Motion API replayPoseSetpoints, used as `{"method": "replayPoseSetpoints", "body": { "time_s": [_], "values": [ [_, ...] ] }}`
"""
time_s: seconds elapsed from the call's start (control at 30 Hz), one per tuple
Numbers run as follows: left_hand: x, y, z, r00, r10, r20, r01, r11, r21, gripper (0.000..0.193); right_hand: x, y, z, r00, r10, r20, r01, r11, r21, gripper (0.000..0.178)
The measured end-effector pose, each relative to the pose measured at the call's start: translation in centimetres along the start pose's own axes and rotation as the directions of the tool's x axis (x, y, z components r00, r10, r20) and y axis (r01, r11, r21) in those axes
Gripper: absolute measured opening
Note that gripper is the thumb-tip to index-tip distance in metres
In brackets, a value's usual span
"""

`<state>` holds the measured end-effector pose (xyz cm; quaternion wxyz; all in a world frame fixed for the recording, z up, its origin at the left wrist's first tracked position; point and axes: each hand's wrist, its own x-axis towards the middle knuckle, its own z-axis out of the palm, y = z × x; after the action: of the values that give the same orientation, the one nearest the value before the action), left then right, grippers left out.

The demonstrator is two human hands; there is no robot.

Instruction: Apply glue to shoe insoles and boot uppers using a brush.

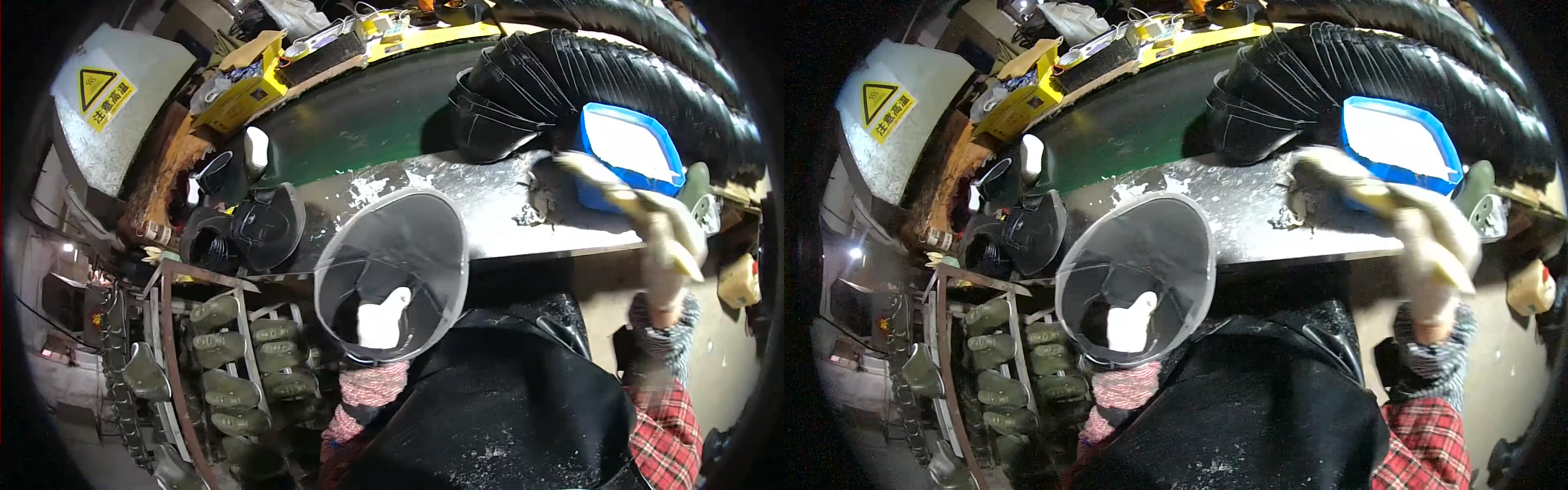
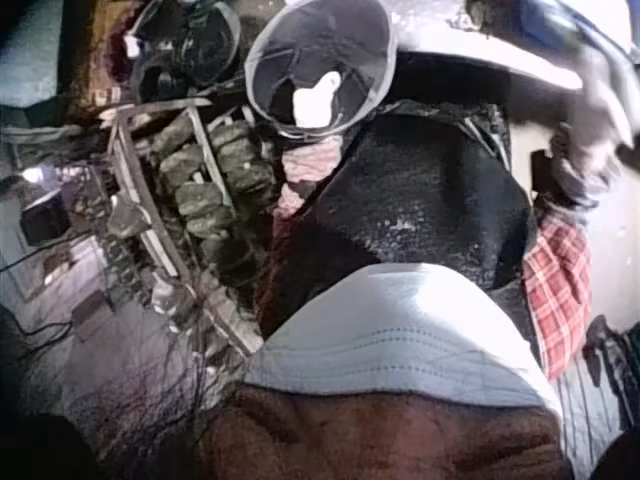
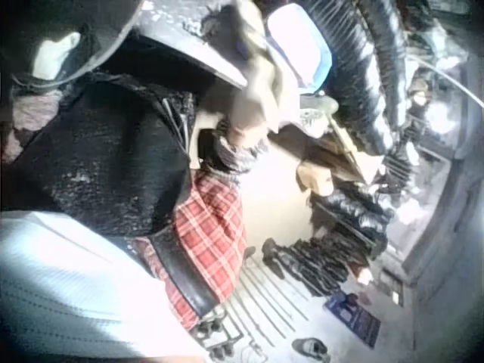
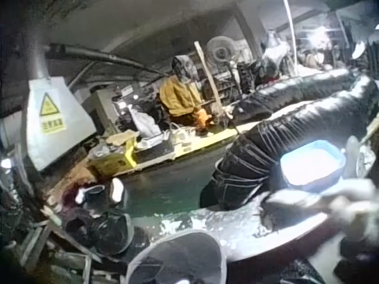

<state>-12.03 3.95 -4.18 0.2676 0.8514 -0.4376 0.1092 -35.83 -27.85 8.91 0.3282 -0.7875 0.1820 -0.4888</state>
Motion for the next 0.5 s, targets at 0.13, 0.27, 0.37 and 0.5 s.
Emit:
{"method": "replayPoseSetpoints", "body": {
  "time_s": [0.13,0.27,0.37,0.5],
  "values": [
    [-0.4,0.7,0.4,1.0,-0.01,0.023,0.011,0.999,-0.044,0.027,1.7,-4.3,10.4,0.771,-0.481,0.418,0.371,0.872,0.319,0.031],
    [-0.7,0.2,-0.9,0.999,-0.055,0.002,0.055,0.998,-0.038,0.028,1.7,-1.9,16.7,0.85,-0.041,0.524,-0.312,0.763,0.566,0.031],
    [0.2,-0.5,-0.8,0.999,-0.041,0.025,0.043,0.996,-0.084,0.029,-0.6,0.5,13.6,0.768,0.217,0.602,-0.441,0.862,0.252,0.024],
    [0.0,-0.5,-0.3,0.997,-0.062,0.05,0.069,0.988,-0.137,0.029,-0.4,-1.4,13.5,0.796,0.326,0.509,-0.532,0.779,0.333,0.024]
  ]
}}
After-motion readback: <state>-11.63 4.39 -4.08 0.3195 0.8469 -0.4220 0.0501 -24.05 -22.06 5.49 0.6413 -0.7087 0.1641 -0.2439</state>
